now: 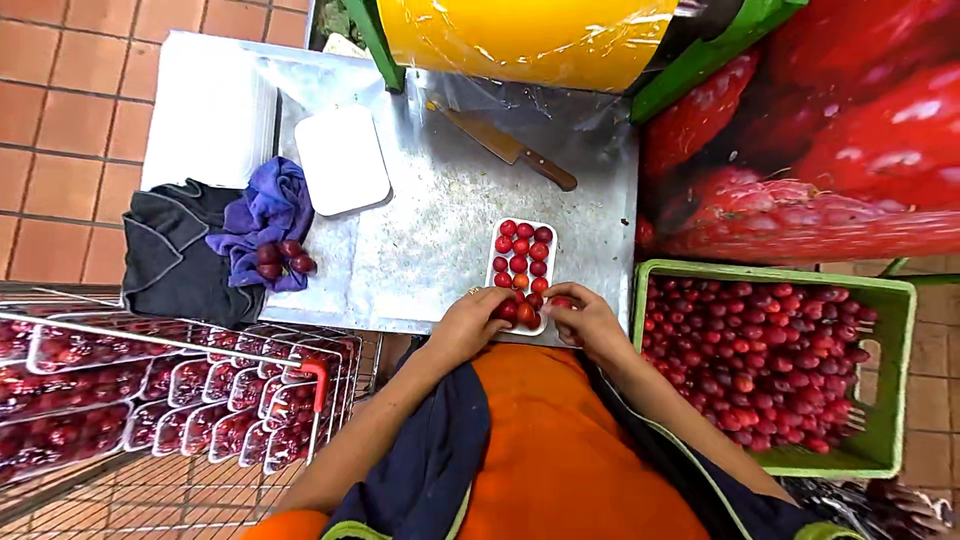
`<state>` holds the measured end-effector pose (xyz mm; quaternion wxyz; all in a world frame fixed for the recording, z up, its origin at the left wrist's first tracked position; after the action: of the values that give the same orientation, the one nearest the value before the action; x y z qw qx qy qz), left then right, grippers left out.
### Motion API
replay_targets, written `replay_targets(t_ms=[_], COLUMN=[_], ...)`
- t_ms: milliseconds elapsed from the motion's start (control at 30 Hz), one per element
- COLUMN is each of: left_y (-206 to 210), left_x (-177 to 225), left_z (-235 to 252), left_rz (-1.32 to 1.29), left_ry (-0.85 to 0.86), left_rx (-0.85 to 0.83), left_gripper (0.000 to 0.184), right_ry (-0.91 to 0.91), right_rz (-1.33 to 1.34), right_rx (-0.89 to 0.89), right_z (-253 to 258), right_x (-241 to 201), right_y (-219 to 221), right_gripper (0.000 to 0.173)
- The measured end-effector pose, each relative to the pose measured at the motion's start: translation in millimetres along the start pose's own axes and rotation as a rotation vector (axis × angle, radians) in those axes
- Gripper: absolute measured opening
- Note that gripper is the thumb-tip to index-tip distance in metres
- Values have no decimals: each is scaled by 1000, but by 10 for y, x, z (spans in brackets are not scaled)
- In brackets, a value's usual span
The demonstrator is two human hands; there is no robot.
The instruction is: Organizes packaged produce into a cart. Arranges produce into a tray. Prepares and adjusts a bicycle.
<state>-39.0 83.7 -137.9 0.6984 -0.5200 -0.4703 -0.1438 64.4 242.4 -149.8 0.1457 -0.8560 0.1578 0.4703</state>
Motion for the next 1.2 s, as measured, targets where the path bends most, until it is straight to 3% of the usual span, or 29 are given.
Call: replay_targets(t_ms=[100, 167, 233, 333, 400, 567, 700, 767, 900, 967, 1067, 1200], left_y=[-103, -217, -310, -308, -237, -154, -211, -196, -173, -202, -280, -286], left_x=[-79, -177, -239, -255, -250, -193, -130, -113, -115, -174, -221, -176], left_z=[-55, -87, -76, 11, 95, 216, 250, 290, 302, 269, 242, 324], left_rz=[-114, -173, -214, -218, -188, -77, 4, 15, -13, -59, -120, -122], left_ry=[-72, -128, -164, -191, -195, -134, -72, -65, -70, -104, -140, -152], left_rx=[40, 119, 192, 205, 156, 93, 163, 147, 118, 139, 192, 197], left_gripper=[49, 46, 39, 32, 30, 30, 24, 30, 36, 34, 34, 36], right_ry=[304, 403, 333, -36, -176, -182, -179, -109, 178, 236, 120, -275], right_rz=[495, 516, 274, -423, -761, -696, -786, -674, 186, 316, -87, -714], right_rx=[-16, -46, -89, -129, -171, -193, -235, -224, -20, -4, -83, -50], right_z=[-40, -86, -71, 117, 246, 213, 144, 219, 309, 320, 307, 408], right_x=[198, 273, 174, -232, -353, -431, -439, -407, -266, -209, -287, -619], right_y=[-58, -38, 22, 196, 334, 196, 134, 69, -250, -326, -187, 235], right_gripper=[23, 30, 32, 34, 41, 52, 35, 32, 22, 25, 35, 32])
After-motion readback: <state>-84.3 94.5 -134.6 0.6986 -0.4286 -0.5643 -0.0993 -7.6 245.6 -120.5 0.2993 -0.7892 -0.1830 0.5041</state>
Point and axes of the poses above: each hand's wrist, its own z-axis towards the middle knuckle, its own y-axis out of the palm, x = y × z, the point moved 9 cm from there along z, towards the middle knuckle, and after that the axes turned 4 degrees about x, right-handed, at the moved point
